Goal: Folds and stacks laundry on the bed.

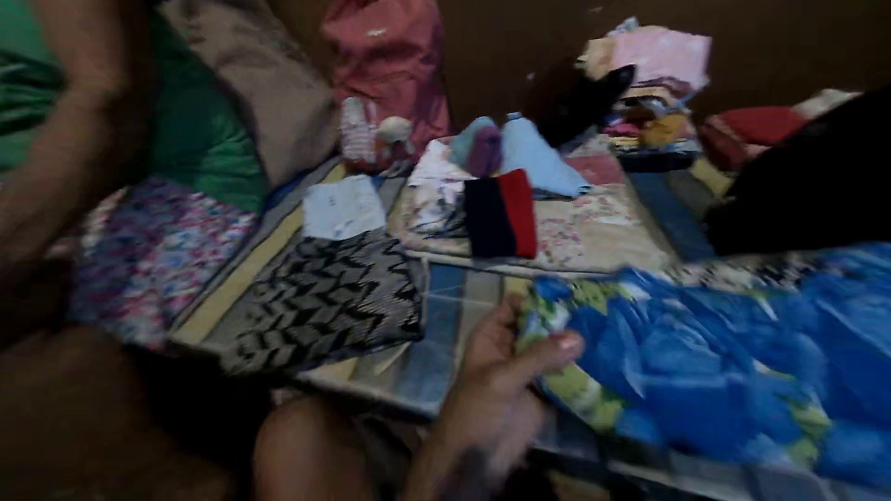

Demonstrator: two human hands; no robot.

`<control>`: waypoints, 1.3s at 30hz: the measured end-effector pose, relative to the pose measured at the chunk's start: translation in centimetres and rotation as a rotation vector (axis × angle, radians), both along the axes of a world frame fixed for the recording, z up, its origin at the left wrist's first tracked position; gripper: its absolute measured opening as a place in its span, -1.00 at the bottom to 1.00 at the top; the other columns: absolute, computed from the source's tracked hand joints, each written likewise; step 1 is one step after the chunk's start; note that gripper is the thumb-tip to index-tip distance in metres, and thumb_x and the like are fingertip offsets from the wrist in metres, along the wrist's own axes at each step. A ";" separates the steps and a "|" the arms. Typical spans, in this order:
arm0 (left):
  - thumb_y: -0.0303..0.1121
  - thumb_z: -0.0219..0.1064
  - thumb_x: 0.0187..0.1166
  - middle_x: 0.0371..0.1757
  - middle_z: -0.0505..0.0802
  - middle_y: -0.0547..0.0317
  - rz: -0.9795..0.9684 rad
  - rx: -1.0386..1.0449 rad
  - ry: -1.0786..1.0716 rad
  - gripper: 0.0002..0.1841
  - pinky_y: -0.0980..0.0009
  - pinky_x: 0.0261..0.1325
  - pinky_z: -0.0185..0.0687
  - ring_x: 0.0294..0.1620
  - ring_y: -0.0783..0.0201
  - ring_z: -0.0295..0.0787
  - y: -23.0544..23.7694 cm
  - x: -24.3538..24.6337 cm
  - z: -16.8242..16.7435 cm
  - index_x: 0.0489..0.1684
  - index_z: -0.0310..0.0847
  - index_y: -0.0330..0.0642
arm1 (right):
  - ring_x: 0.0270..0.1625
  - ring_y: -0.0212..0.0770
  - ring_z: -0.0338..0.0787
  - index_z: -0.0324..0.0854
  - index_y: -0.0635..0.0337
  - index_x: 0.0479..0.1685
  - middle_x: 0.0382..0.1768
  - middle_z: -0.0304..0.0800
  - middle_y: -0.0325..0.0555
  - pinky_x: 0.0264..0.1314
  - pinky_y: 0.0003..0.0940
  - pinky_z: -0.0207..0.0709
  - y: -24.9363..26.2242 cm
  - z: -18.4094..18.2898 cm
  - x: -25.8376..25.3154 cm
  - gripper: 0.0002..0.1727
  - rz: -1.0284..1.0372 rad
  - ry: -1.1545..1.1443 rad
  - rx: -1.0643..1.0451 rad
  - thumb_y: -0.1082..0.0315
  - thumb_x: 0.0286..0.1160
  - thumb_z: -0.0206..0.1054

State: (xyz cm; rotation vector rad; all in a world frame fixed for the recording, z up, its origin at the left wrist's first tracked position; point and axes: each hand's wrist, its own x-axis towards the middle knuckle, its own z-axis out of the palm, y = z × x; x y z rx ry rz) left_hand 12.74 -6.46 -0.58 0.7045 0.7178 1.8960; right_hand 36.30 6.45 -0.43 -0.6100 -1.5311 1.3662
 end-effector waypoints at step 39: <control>-0.02 -0.04 0.81 0.80 0.29 -0.25 0.501 -1.027 1.616 -0.39 -0.64 0.60 -0.49 0.78 -0.65 -0.14 -5.0 -19.2 -6.1 0.78 0.30 -0.12 | 0.92 0.23 -0.22 -0.08 0.35 0.86 0.89 -0.17 0.17 0.81 0.40 -0.41 -6.5 -2.7 -35.2 -0.29 0.491 -1.131 0.559 0.24 0.82 0.02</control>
